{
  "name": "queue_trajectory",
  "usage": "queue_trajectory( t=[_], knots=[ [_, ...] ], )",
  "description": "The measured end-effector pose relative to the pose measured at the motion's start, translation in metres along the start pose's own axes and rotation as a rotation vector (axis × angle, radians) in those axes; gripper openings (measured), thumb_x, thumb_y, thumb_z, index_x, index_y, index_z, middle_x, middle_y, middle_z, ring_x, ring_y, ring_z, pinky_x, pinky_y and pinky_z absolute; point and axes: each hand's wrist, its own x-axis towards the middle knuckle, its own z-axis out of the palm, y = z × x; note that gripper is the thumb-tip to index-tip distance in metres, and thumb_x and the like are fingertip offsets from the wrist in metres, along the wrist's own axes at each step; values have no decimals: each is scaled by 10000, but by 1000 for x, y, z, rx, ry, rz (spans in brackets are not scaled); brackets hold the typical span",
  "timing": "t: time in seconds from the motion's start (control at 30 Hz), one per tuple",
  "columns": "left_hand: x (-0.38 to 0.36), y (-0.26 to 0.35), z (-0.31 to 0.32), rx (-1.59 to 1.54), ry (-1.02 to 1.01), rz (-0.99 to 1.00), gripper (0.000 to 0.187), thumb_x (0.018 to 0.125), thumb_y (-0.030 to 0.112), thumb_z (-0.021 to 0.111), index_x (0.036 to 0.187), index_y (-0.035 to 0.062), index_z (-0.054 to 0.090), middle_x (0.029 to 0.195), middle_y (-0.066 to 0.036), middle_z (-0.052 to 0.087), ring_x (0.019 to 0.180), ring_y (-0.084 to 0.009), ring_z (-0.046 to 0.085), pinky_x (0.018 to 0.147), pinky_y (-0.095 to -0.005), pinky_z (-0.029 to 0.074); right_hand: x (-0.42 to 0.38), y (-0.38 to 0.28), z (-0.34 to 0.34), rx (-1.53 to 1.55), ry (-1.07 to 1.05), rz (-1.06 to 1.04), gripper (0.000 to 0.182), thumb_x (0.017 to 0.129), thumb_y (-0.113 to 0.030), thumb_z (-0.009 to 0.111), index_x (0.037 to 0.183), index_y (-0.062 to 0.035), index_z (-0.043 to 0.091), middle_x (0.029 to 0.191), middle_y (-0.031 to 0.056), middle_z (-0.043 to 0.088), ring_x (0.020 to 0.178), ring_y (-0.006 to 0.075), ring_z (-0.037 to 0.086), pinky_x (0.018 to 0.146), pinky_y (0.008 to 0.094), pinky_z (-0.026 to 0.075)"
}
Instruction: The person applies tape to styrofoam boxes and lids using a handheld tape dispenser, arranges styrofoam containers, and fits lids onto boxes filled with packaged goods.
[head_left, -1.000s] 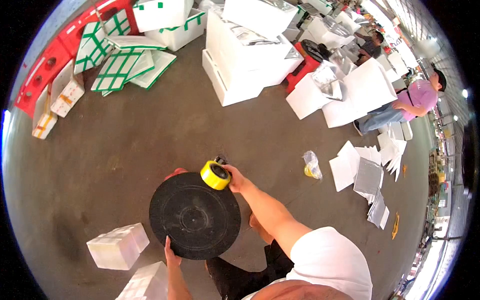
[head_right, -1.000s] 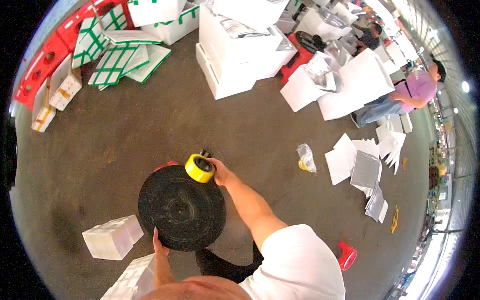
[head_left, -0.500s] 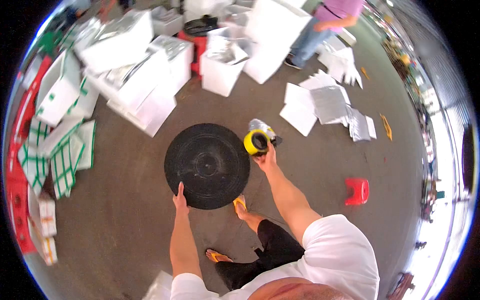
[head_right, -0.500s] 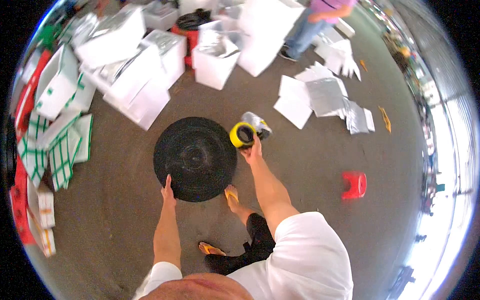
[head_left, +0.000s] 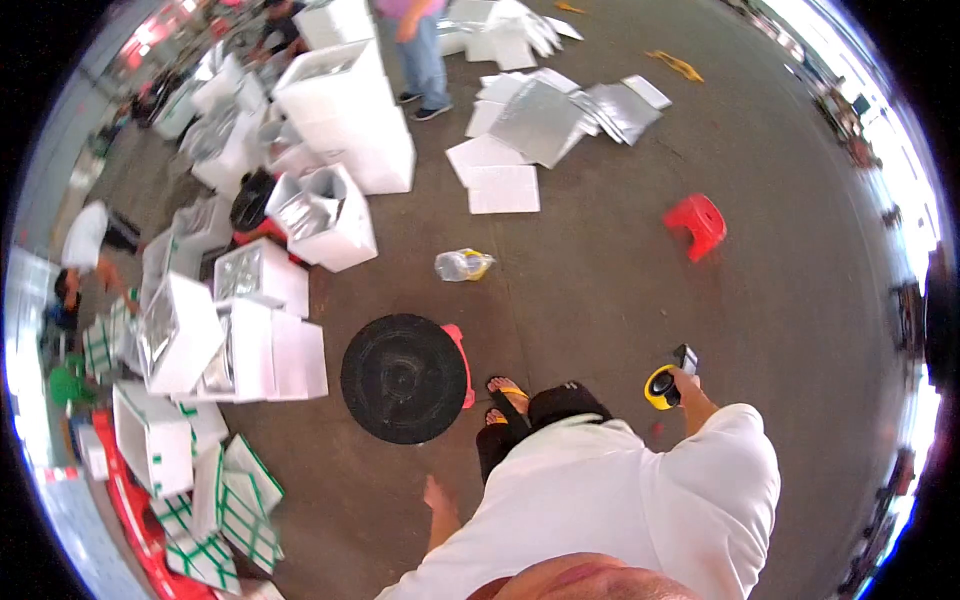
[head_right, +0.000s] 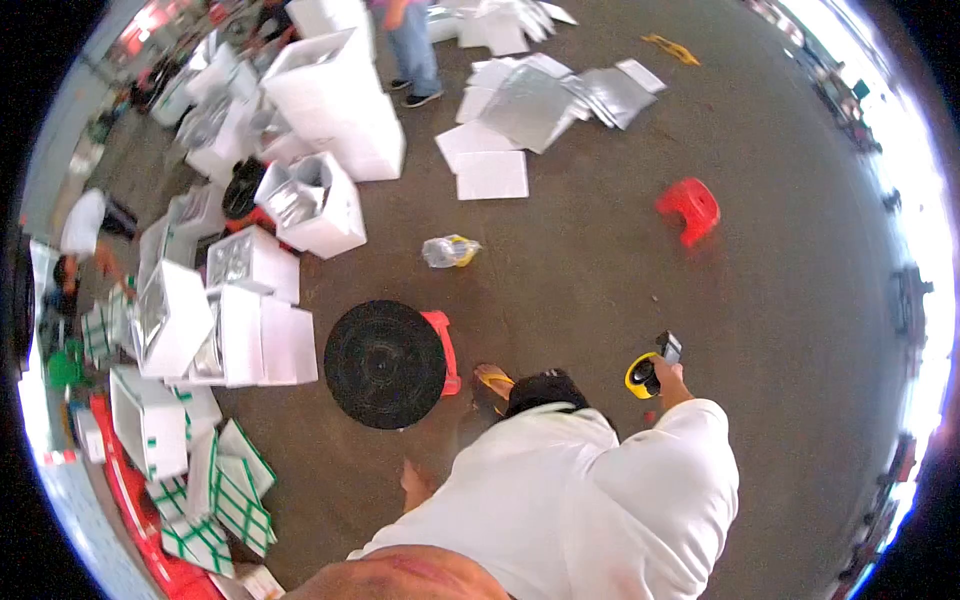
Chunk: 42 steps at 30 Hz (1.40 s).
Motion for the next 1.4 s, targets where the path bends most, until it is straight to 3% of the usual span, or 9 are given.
queue_trajectory(
  t=[0.13,0.27,0.37,0.43,0.57,0.67,0.93,1.27,1.4],
  knots=[
    [20,-32,-17,585,-323,12,384,890,317,577,1124,15,540,1044,-187,631,948,-313,618,791,-461,493,-136,31,-48,436,66,30,484,779,-274,707,1129,21,548,952,154,646,774,251,676,594,422,576],
    [73,35,50,1770,-581,1104,275,879,308,573,959,48,610,950,-184,653,866,-328,638,727,-486,498,-90,90,-54,375,288,152,605,730,-300,739,1200,24,537,985,137,650,804,245,673,659,425,569],
    [85,106,152,1701,-450,1633,229,854,277,599,749,74,590,666,-134,626,640,-307,626,568,-469,475,-80,89,-50,392,297,128,641,717,-294,753,1197,68,530,1043,155,639,848,239,667,743,387,558],
    [35,148,218,340,-745,329,268,902,288,582,685,134,549,601,-19,522,447,-142,484,400,-300,356,-80,66,-39,565,263,123,645,718,-314,762,1178,81,542,1073,165,631,863,240,666,768,381,564],
    [45,190,328,804,-590,798,230,888,309,615,855,84,646,675,-23,568,594,-112,548,472,-251,403,-49,23,-25,695,240,186,684,722,-342,767,1206,78,531,1105,158,624,886,263,667,749,428,570],
    [-56,197,389,667,-490,513,291,889,295,638,1082,79,609,862,-11,613,687,-126,583,522,-246,439,24,31,-24,716,278,203,670,728,-380,760,1206,41,552,1148,137,612,901,256,660,757,429,563],
    [-108,111,472,661,-520,317,227,895,347,621,957,129,610,729,-2,573,613,-129,560,532,-276,446,44,-133,-72,518,345,499,599,714,-331,767,1123,72,595,1033,145,643,787,261,658,685,400,546],
    [-102,97,557,296,-18,-9,244,884,336,596,805,109,557,679,-39,508,530,-198,494,503,-321,428,268,-391,74,497,64,25,537,733,-309,774,1131,-5,579,986,111,648,771,232,664,613,387,559],
    [-53,121,635,569,-106,-18,251,883,349,559,860,101,589,734,-69,580,615,-224,555,564,-354,456,221,-552,122,445,-51,-104,506,746,-354,760,1132,-68,601,1045,47,643,886,196,640,689,383,527]
  ],
)
